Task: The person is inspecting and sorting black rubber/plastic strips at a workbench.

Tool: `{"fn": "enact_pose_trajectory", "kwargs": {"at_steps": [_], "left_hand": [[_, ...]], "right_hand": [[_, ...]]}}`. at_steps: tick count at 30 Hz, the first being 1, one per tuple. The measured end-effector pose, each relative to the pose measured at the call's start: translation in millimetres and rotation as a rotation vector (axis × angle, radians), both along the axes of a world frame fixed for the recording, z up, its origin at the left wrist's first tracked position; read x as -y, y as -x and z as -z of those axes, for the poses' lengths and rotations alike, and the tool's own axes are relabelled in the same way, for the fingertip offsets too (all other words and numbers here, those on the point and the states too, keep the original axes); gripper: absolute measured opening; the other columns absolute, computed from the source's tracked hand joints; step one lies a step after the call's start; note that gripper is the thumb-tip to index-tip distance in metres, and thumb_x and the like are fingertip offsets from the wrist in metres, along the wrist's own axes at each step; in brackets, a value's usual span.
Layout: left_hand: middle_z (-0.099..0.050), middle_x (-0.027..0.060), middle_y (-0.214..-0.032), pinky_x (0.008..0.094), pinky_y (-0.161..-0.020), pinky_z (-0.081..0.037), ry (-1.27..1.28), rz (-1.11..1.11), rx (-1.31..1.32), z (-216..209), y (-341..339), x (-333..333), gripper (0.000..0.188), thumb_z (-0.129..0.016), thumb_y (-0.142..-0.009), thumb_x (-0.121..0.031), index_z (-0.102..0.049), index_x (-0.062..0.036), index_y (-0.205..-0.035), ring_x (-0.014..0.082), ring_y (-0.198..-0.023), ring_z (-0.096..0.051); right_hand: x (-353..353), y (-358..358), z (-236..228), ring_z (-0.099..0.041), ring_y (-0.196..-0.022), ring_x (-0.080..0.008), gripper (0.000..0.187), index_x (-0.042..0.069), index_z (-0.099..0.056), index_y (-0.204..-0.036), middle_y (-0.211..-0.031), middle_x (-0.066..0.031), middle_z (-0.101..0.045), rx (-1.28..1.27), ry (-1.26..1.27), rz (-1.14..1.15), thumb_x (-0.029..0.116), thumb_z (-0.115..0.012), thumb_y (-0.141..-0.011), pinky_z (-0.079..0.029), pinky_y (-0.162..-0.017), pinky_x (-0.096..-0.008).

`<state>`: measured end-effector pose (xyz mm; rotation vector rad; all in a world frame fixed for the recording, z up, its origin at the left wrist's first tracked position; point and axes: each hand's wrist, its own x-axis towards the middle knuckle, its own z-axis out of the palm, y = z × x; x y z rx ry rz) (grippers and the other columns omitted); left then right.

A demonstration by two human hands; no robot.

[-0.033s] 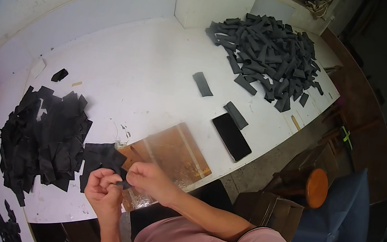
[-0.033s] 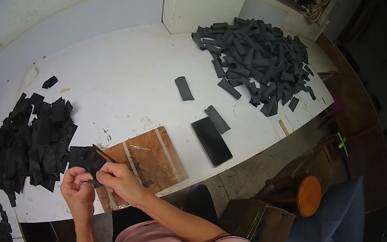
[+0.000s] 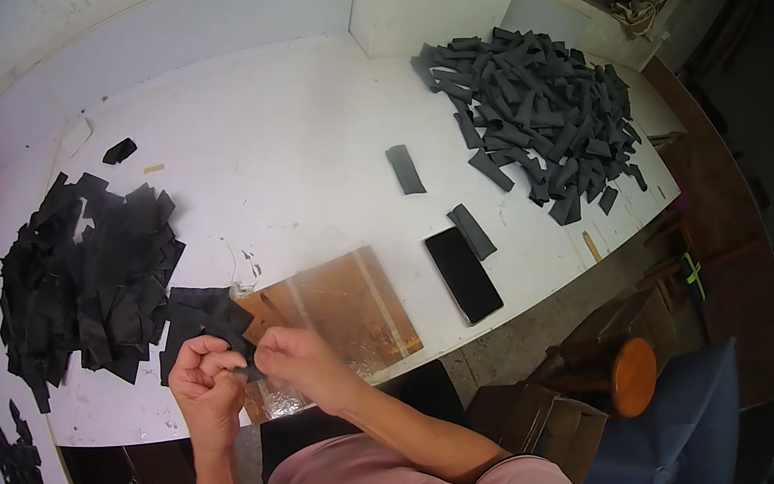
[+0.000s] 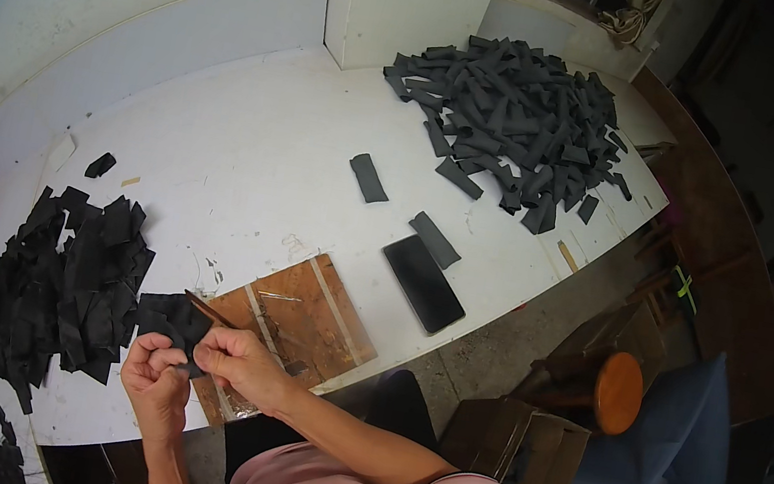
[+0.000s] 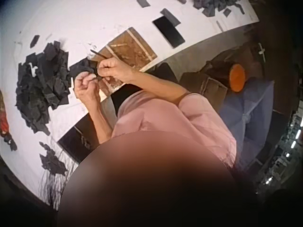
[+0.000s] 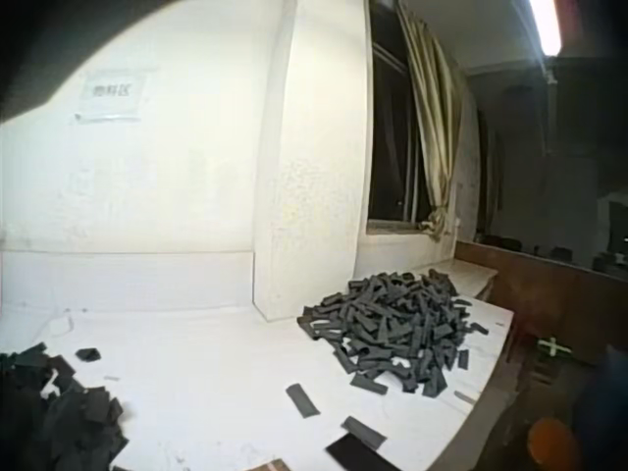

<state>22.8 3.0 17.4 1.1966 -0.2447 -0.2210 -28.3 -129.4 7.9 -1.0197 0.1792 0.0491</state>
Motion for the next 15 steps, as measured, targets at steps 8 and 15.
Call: {"fn": "enact_pose_trajectory", "kwargs": {"at_steps": [8, 15], "left_hand": [[-0.055, 0.0125, -0.072, 0.0177, -0.033, -0.029, 0.364, 0.563, -0.268, -23.2, 17.3, -1.4, 0.053, -0.05, -0.067, 0.01, -0.035, 0.0096, -0.117, 0.0051, -0.038, -0.04], [-0.056, 0.0076, -0.084, 0.016, -0.045, -0.039, -0.152, -0.022, 0.138, -26.7, 34.5, 30.7, 0.02, -0.057, -0.079, 0.0, -0.055, 0.0055, -0.097, 0.0057, -0.05, -0.048]], "right_hand": [[5.4, 12.0, -13.3, -0.048, -0.081, -0.009, 0.003, 0.002, -0.053, -0.078, -0.094, -0.0047, -0.052, 0.334, 0.155, 0.13, 0.0, -0.051, -0.08, -0.038, -0.071, -0.0217], [17.1, 15.9, -41.6, -0.054, -0.071, -0.015, 0.005, -0.001, -0.052, -0.079, -0.079, -0.0097, -0.055, 0.461, 0.707, 0.354, 0.003, -0.055, -0.079, -0.042, -0.062, -0.0248]]}}
